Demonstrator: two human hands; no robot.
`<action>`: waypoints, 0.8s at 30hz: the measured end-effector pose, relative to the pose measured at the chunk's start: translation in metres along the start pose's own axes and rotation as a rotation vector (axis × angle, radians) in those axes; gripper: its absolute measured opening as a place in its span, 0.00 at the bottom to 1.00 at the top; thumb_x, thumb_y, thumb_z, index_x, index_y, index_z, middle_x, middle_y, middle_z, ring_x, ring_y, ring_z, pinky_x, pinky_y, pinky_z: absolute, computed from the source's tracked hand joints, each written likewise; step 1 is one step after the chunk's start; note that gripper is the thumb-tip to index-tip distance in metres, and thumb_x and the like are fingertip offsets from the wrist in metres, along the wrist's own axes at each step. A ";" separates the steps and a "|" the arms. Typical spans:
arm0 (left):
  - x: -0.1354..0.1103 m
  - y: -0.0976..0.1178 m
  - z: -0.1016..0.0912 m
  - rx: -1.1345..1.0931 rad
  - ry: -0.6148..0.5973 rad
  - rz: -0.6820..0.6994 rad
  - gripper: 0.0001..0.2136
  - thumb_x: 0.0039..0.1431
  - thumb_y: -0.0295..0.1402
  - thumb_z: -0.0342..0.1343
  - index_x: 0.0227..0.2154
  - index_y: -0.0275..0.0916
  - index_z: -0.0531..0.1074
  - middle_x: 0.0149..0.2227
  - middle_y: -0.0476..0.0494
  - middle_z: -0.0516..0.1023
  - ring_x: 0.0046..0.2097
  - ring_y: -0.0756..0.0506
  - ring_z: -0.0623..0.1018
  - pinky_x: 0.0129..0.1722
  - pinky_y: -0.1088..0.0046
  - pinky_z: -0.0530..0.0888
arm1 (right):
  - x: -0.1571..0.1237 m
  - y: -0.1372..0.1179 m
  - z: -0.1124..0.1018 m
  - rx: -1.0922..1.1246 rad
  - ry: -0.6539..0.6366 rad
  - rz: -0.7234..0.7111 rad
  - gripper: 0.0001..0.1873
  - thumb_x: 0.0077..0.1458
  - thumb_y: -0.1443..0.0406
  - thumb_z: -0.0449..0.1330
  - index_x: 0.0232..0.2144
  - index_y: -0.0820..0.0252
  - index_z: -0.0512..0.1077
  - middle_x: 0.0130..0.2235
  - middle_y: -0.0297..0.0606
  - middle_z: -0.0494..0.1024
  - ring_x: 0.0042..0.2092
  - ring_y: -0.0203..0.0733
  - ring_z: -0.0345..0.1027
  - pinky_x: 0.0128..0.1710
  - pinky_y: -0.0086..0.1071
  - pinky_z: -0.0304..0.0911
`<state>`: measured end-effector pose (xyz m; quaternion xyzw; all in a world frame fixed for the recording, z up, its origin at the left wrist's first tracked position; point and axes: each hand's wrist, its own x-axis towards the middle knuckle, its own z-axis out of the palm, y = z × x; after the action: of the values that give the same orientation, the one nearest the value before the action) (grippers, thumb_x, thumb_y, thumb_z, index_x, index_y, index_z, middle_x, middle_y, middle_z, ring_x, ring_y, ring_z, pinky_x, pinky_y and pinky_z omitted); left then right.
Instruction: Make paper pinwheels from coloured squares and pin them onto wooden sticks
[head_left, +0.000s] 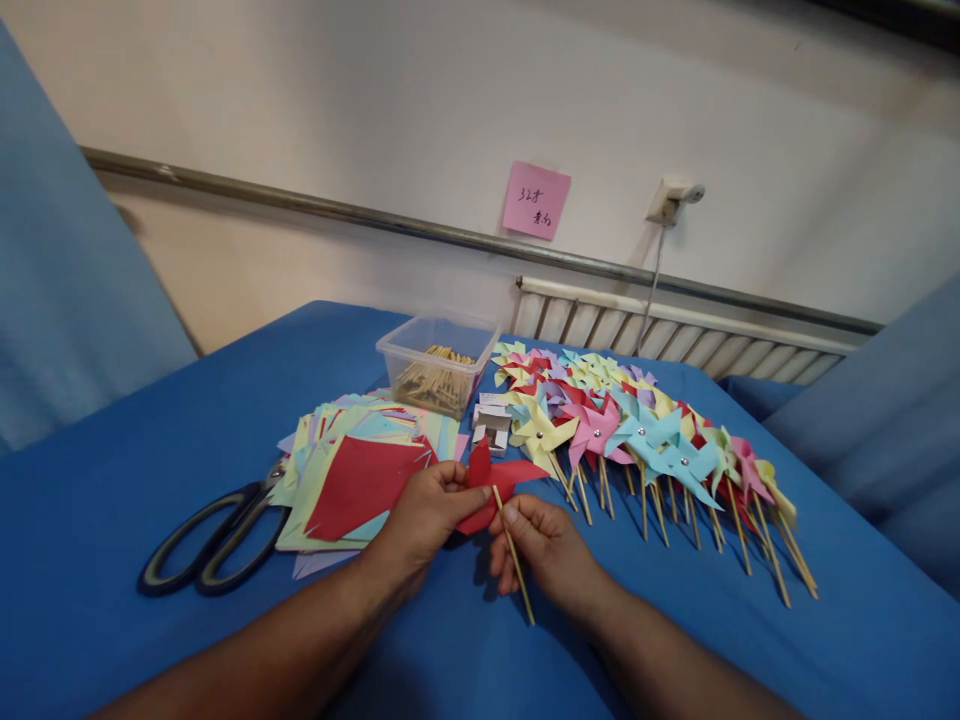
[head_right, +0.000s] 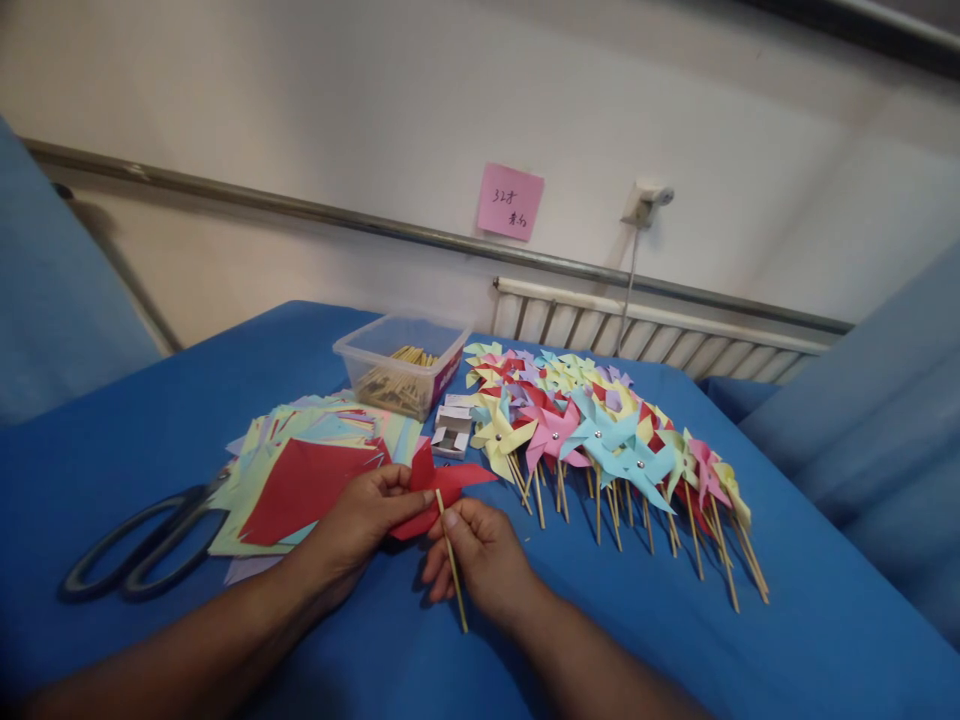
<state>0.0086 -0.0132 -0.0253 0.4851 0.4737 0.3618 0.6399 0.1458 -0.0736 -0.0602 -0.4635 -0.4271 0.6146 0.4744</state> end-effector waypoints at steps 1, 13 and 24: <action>0.000 0.000 0.000 -0.001 0.000 0.001 0.14 0.36 0.37 0.68 0.21 0.36 0.68 0.17 0.53 0.72 0.21 0.52 0.69 0.21 0.78 0.61 | 0.000 0.000 0.000 0.002 0.002 -0.001 0.28 0.48 0.41 0.57 0.29 0.61 0.65 0.18 0.31 0.73 0.16 0.34 0.67 0.17 0.25 0.58; -0.001 0.000 0.000 0.016 -0.012 -0.001 0.14 0.36 0.37 0.68 0.21 0.37 0.68 0.18 0.51 0.73 0.21 0.51 0.70 0.20 0.78 0.61 | -0.001 -0.001 0.003 -0.006 0.023 -0.027 0.26 0.48 0.43 0.59 0.28 0.60 0.65 0.18 0.31 0.74 0.15 0.32 0.65 0.16 0.23 0.56; 0.002 -0.001 0.000 0.056 0.008 0.014 0.14 0.35 0.37 0.68 0.19 0.37 0.68 0.16 0.55 0.70 0.19 0.53 0.66 0.19 0.78 0.59 | -0.001 -0.004 0.006 0.000 0.055 -0.014 0.27 0.44 0.42 0.61 0.26 0.60 0.64 0.17 0.30 0.74 0.15 0.31 0.65 0.16 0.23 0.56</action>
<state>0.0088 -0.0119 -0.0264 0.5048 0.4826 0.3548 0.6216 0.1405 -0.0746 -0.0552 -0.4772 -0.4173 0.5982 0.4901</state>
